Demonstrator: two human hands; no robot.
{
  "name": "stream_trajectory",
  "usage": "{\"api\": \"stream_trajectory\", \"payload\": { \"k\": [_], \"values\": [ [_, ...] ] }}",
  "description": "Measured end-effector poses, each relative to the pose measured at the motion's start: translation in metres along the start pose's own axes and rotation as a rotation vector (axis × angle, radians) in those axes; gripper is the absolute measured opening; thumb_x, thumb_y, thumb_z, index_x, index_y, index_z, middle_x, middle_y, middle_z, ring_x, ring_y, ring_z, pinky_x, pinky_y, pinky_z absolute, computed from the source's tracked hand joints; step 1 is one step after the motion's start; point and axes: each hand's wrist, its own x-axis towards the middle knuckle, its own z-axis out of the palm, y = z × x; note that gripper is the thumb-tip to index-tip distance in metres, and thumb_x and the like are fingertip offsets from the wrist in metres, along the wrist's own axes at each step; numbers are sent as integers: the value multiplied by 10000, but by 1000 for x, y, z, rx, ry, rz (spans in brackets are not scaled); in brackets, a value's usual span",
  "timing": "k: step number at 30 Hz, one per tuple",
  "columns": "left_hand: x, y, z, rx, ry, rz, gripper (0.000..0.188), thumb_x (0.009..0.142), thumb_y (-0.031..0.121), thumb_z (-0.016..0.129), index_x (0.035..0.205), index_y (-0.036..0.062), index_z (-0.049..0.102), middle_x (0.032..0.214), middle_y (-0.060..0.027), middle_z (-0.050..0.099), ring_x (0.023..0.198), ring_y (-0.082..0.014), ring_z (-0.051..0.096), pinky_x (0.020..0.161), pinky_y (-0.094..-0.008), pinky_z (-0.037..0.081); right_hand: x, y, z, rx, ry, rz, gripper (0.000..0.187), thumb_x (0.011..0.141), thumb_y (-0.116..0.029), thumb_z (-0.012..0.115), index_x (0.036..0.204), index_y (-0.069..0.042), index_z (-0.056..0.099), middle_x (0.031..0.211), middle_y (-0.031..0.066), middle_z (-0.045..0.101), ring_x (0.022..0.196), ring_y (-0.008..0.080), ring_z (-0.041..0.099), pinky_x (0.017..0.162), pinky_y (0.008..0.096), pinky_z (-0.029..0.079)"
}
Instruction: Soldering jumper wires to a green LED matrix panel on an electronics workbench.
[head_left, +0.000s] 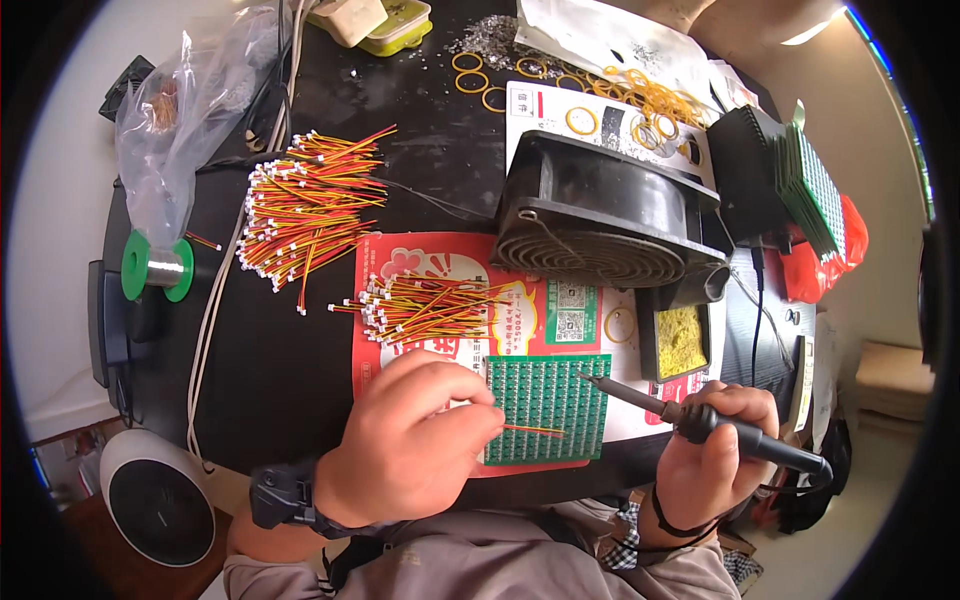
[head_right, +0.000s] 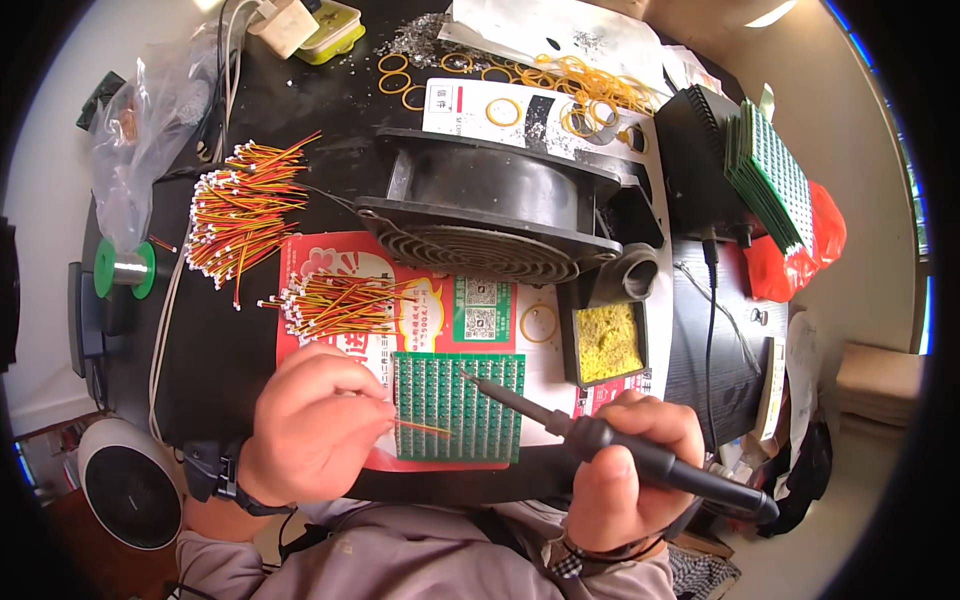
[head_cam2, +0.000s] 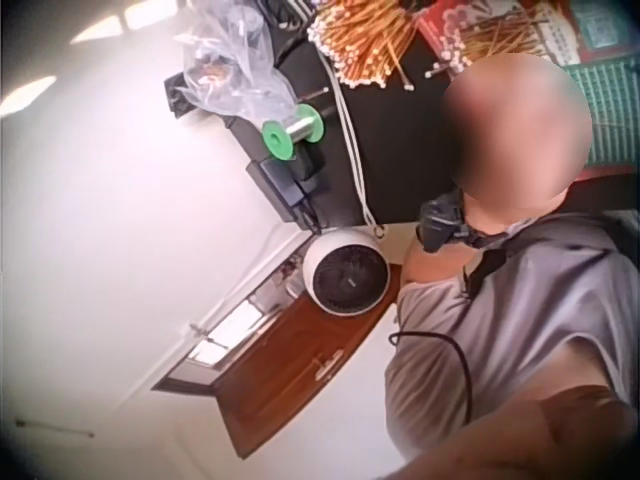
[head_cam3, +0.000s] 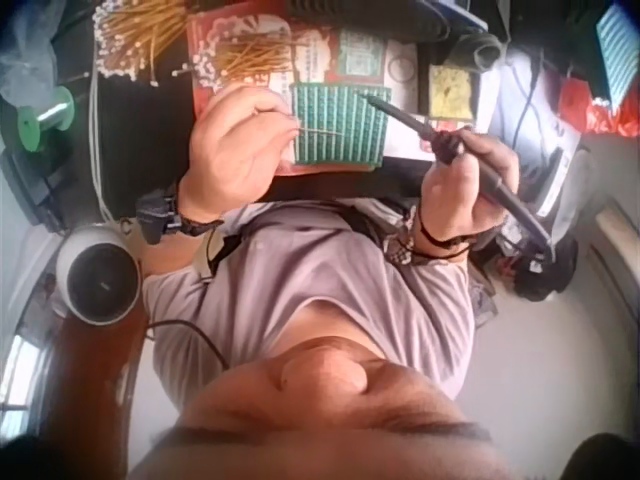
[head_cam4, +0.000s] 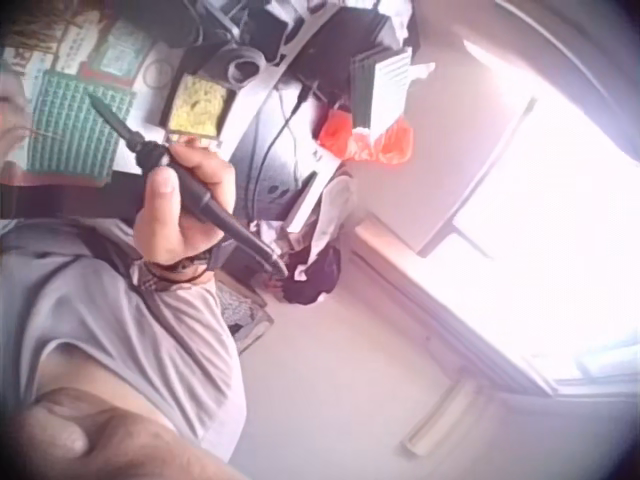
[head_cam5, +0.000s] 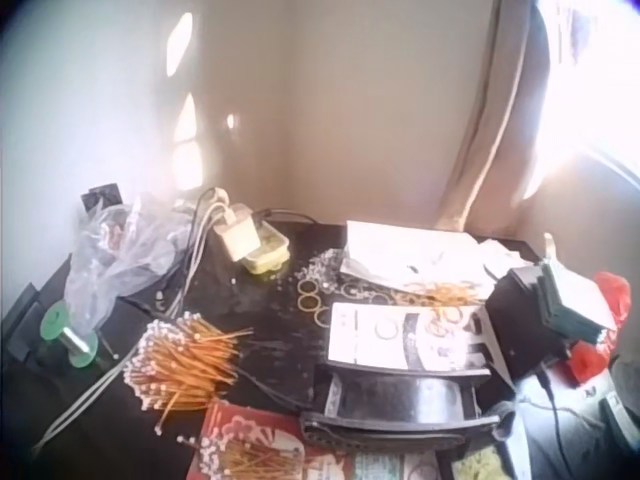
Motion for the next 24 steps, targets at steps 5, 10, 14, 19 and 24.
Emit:
{"api": "stream_trajectory", "payload": {
  "k": [5,10,14,19,24],
  "values": [
    [-7,2,-9,-234,65,-306,89,885,10,666,924,-14,590,794,-122,675,691,-193,634,642,-305,503,1,14,3,55,-3,98,457,912,-398,692,1015,16,529,762,66,572,602,91,518,518,210,396],
    [-13,8,-8,-606,45,-573,130,1013,103,533,1002,-20,492,837,-134,698,797,-151,677,748,-304,541,-2,24,-5,126,8,155,447,912,-384,699,1024,9,518,819,73,572,649,116,549,548,220,419],
    [-7,12,-10,-791,82,-661,99,1001,73,537,967,-12,502,913,-164,693,810,-160,675,761,-311,544,-4,23,2,123,-10,115,451,907,-377,707,1022,13,512,804,79,564,645,122,538,546,225,415],
    [-4,10,-14,-854,113,-645,58,955,-15,567,1006,-20,538,966,-157,666,800,-149,653,726,-275,541,-4,20,2,67,-85,49,444,914,-373,694,1006,16,501,753,81,548,620,113,498,527,230,395],
    [-3,7,-9,-360,172,-444,91,884,-60,635,965,-19,630,875,-128,659,722,-148,636,628,-263,511,-3,20,4,-7,-150,-47,441,925,-372,678,994,29,504,685,77,537,582,127,505,513,245,394]
  ]
}}
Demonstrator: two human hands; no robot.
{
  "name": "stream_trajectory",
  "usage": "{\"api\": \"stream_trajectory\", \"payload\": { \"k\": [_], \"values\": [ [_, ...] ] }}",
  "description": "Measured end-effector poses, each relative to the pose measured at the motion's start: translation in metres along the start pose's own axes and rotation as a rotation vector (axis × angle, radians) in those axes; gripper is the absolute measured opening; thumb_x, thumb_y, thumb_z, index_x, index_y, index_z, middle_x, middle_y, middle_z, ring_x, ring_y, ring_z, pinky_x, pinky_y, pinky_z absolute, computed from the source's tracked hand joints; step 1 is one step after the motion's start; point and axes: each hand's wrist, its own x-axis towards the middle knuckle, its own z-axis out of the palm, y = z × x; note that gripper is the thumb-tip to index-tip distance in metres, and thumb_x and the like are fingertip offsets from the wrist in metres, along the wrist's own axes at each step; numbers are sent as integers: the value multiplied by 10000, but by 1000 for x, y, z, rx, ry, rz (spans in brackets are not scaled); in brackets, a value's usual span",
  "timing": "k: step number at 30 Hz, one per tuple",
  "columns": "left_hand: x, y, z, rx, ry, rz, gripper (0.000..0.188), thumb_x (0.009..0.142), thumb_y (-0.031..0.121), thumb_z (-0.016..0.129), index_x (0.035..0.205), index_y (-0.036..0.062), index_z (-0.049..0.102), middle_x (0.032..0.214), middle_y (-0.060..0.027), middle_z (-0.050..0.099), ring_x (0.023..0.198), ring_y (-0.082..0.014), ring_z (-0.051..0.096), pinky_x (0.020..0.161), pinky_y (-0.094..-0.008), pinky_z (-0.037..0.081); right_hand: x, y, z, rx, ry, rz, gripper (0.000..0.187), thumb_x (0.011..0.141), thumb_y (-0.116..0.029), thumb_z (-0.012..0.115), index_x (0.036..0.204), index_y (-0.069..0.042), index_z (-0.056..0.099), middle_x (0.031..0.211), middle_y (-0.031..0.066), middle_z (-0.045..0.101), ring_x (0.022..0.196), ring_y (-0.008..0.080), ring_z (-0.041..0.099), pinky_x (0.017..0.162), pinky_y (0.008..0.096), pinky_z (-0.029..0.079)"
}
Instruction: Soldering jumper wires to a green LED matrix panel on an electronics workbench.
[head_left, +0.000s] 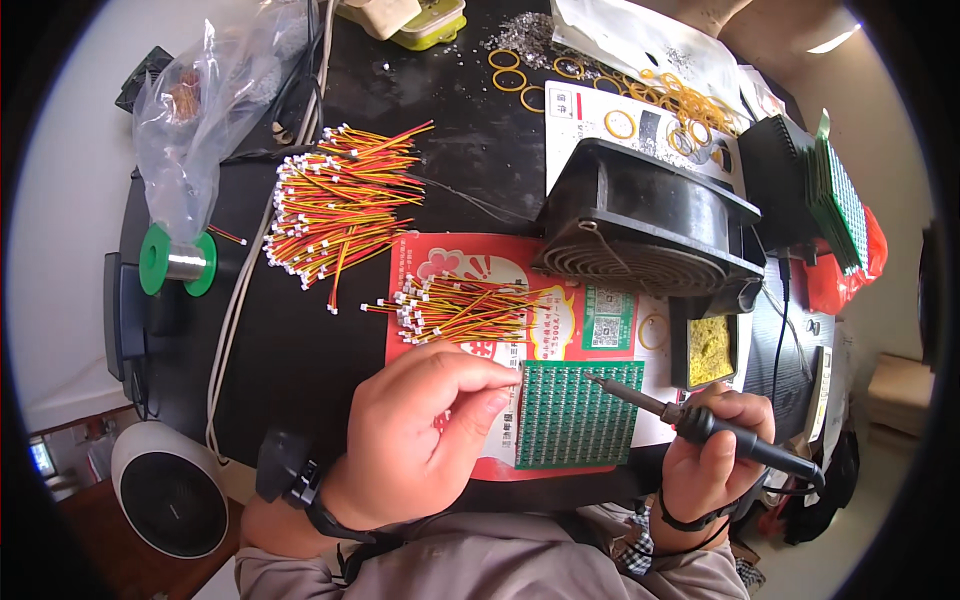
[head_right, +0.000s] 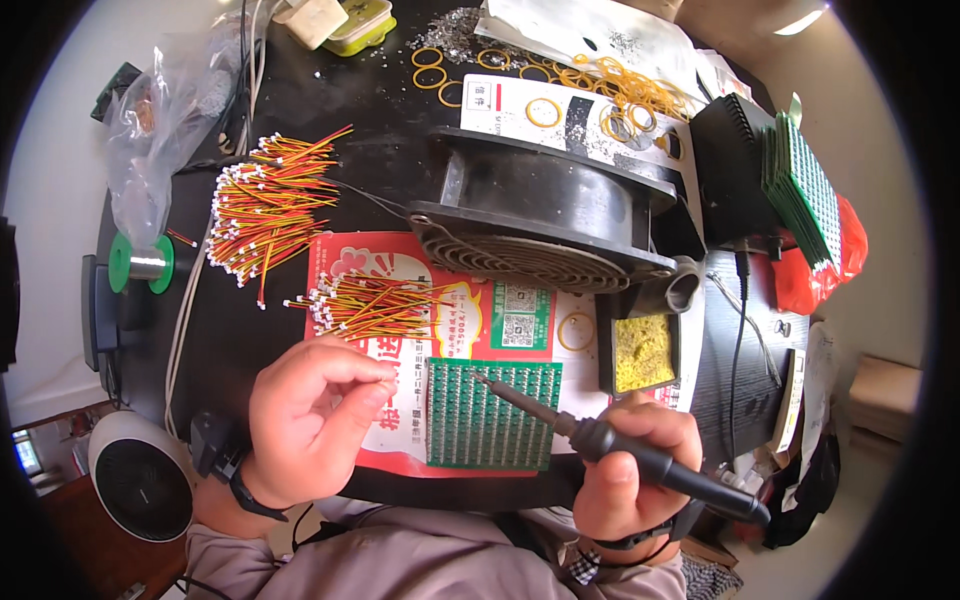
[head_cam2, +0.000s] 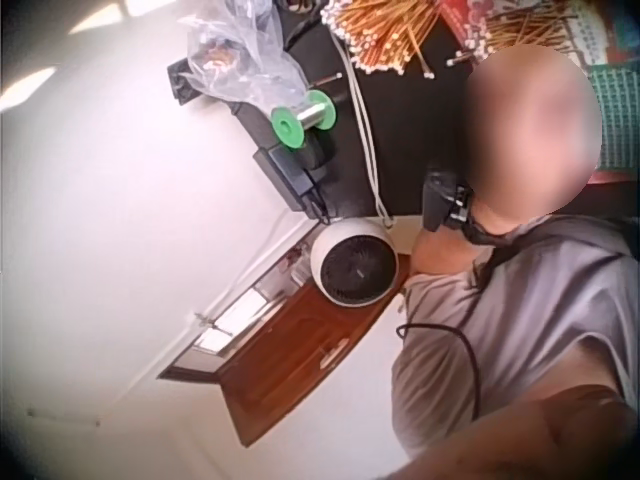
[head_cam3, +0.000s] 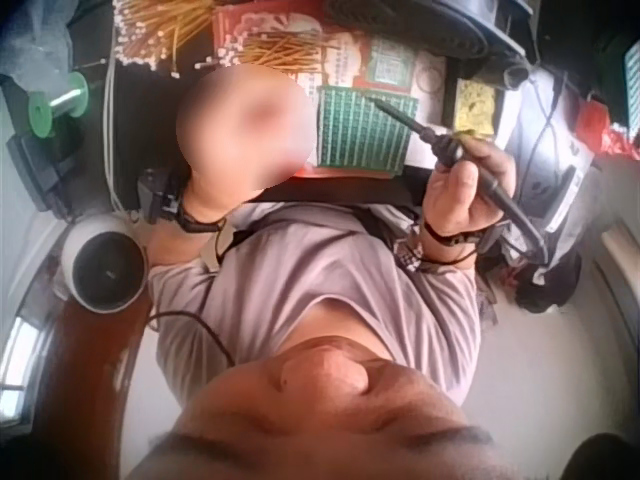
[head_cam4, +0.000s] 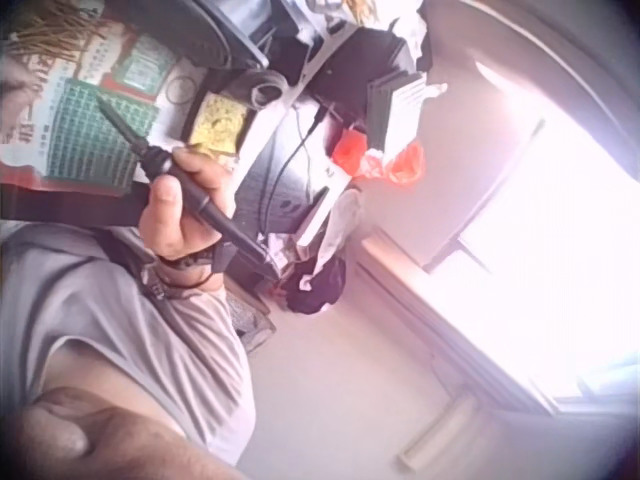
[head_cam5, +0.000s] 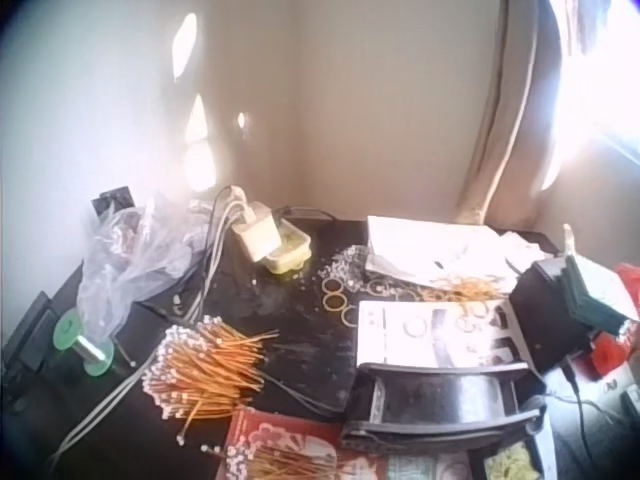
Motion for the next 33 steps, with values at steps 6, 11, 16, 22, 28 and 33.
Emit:
{"api": "stream_trajectory", "payload": {
  "k": [6,11,16,22,28,33],
  "values": [
    [0,-17,9,548,-35,493,281,665,-92,682,938,-25,686,812,-109,613,638,-271,604,561,-353,486,-1,5,-3,-186,-171,-162,392,895,-279,714,1002,47,523,619,79,548,513,141,519,478,268,395],
    [4,-24,11,612,-25,479,249,669,-110,662,904,-35,688,812,-117,606,663,-278,591,586,-358,486,5,7,1,-297,-243,-255,322,827,-154,759,1000,38,568,633,74,572,508,162,531,489,289,422],
    [4,-25,12,649,-16,452,249,659,-111,671,896,-37,688,795,-115,600,660,-278,577,584,-357,480,1,12,-1,-229,-202,-247,353,813,-191,780,998,36,582,661,90,591,536,195,569,508,310,450],
    [6,-23,13,632,38,406,240,642,-105,689,870,-28,697,783,-108,608,667,-278,583,587,-363,486,-3,11,-2,-194,-258,-234,382,788,-193,806,975,56,585,638,98,620,526,214,609,488,315,481],
    [6,-23,10,618,6,394,249,634,-103,687,868,-20,703,795,-101,624,682,-282,596,602,-360,498,2,11,0,-241,-336,-242,364,757,-130,815,966,59,585,621,104,622,509,215,614,467,312,481],
    [7,-24,10,614,-1,393,251,632,-101,683,867,-16,707,802,-99,630,685,-282,598,607,-359,501,3,11,2,-240,-340,-246,355,750,-114,813,962,58,585,615,101,617,503,212,610,454,305,469]
  ]
}}
